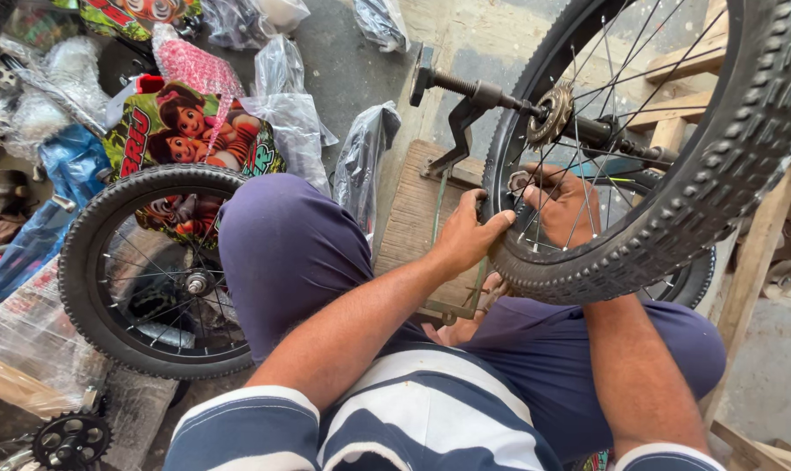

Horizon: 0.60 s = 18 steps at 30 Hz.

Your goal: The person sits on the floor and uses a spoke wrench to tighten the nipples on a bicycle wheel mounted in a truing stand. They repeatedly rotate the wheel to check alignment and continue adjusting the spokes.

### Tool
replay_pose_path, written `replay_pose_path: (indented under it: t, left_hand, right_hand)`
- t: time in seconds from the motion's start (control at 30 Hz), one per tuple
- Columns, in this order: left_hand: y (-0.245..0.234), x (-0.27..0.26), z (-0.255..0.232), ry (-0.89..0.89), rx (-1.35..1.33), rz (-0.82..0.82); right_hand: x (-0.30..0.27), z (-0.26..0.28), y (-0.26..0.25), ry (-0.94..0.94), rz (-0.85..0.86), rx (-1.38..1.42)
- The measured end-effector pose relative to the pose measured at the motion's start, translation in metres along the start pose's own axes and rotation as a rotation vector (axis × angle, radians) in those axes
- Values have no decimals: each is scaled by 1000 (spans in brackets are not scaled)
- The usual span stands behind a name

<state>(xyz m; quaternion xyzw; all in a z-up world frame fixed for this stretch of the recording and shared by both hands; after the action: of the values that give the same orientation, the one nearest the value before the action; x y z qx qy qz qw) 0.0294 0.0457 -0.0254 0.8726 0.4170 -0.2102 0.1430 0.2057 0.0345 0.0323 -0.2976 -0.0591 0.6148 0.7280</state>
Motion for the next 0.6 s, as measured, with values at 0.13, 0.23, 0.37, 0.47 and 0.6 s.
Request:
replay_pose_path:
  t: [0.13,0.23,0.37,0.47,0.6]
  left_hand:
    - [0,-1,1,8,-15,4]
    - [-1,-2,-1,22,-16,-2]
    - [0,-3,-3,6,-3,6]
    - [-1,-3,-3,-23,-9,18]
    - [-2,0,-3,-12,2,9]
  right_hand:
    - [-5,-9,5,97,-22,86]
    - [-14,1,10,32,-69,118]
    - [-20,22,18,-67,-61,73]
    - [-13,28,17,-157,-27,-79]
    - [6,20,6,-149,164,-60]
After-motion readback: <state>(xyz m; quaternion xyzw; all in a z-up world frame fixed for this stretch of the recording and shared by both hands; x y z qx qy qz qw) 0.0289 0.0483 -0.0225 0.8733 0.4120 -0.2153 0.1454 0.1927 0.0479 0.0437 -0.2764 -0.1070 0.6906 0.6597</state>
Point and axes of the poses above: each hand's wrist, its own x-axis towards the middle knuckle, its own y-axis out of the palm, z = x × y, the point moved 6 cm from there along x, towards the middle knuckle, and after that the axes turned 5 degrees about z, right-handed, at the moved point
